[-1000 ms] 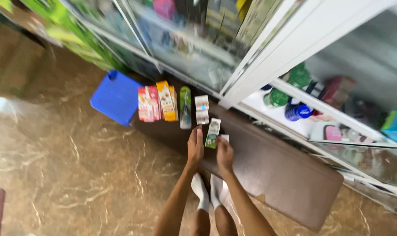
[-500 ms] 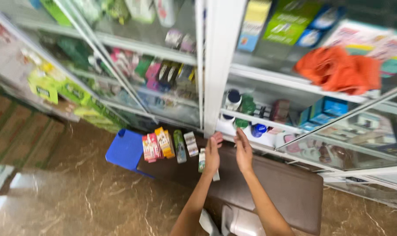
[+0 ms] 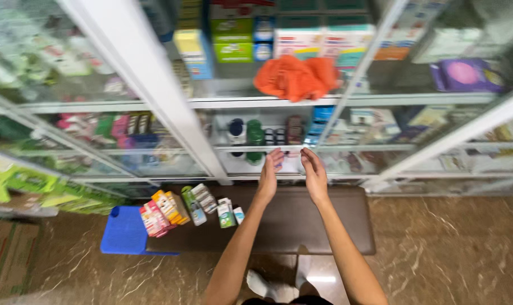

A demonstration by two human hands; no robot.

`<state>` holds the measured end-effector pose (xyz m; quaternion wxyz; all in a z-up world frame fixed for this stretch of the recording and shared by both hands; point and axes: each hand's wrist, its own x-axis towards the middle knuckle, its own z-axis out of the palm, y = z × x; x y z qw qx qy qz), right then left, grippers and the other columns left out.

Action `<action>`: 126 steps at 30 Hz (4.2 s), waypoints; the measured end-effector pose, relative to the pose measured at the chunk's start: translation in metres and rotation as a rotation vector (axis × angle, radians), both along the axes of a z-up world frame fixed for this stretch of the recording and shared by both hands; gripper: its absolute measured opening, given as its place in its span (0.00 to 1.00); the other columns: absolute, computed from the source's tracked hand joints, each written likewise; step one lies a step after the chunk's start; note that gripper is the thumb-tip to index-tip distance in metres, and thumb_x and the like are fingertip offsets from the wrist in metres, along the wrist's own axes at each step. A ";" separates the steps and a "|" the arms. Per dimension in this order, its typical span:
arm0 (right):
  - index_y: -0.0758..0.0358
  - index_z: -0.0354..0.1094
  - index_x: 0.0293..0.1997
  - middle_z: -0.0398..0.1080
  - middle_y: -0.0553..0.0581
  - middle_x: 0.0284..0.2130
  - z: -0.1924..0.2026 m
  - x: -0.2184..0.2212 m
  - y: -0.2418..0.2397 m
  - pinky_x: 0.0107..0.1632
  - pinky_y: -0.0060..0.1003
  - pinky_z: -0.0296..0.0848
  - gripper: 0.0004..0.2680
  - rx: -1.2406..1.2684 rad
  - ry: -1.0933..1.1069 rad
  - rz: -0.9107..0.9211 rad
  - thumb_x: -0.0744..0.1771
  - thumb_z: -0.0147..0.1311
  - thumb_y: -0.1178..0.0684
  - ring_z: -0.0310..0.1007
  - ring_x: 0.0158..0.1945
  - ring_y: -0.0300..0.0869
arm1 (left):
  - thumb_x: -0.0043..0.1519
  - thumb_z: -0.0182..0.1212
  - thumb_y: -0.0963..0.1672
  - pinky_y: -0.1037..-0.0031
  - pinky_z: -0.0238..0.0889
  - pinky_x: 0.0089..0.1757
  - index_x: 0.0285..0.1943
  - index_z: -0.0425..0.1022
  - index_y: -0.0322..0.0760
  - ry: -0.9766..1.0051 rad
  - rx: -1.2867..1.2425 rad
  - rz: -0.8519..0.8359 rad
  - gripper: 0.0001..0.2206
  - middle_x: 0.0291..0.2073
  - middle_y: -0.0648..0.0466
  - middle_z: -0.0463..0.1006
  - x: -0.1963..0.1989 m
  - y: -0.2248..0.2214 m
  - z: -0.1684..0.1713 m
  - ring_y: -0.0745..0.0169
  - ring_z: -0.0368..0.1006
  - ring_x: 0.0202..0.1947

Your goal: The person removes various small boxes and bottles from a glass display cabinet and places them onto a brown stool. After arranging the items, the person uses an orange cloth to wipe the interior shelves of the cabinet.

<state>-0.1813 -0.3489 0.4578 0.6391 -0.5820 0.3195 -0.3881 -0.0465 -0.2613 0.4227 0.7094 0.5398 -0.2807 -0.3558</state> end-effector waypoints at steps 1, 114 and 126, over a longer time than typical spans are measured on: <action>0.67 0.66 0.65 0.70 0.59 0.61 0.000 -0.011 -0.010 0.67 0.35 0.63 0.14 0.012 0.000 -0.010 0.71 0.50 0.53 0.67 0.65 0.40 | 0.70 0.28 0.60 0.62 0.57 0.62 0.74 0.59 0.33 0.015 -0.004 -0.026 0.35 0.65 0.42 0.70 -0.004 -0.011 -0.005 0.50 0.66 0.66; 0.67 0.63 0.65 0.74 0.56 0.54 -0.377 0.133 0.004 0.61 0.37 0.72 0.28 -0.148 0.536 0.990 0.59 0.74 0.57 0.73 0.55 0.40 | 0.38 0.85 0.44 0.58 0.68 0.52 0.58 0.65 0.28 -0.501 0.529 -0.019 0.40 0.49 0.37 0.77 0.126 0.120 -0.337 0.36 0.74 0.53; 0.64 0.63 0.64 0.73 0.63 0.54 -0.405 0.138 0.025 0.59 0.43 0.73 0.29 -0.541 0.506 0.827 0.58 0.75 0.56 0.74 0.58 0.51 | 0.42 0.81 0.40 0.59 0.69 0.52 0.61 0.63 0.36 -0.562 0.605 0.013 0.37 0.56 0.45 0.75 0.120 0.122 -0.372 0.38 0.72 0.57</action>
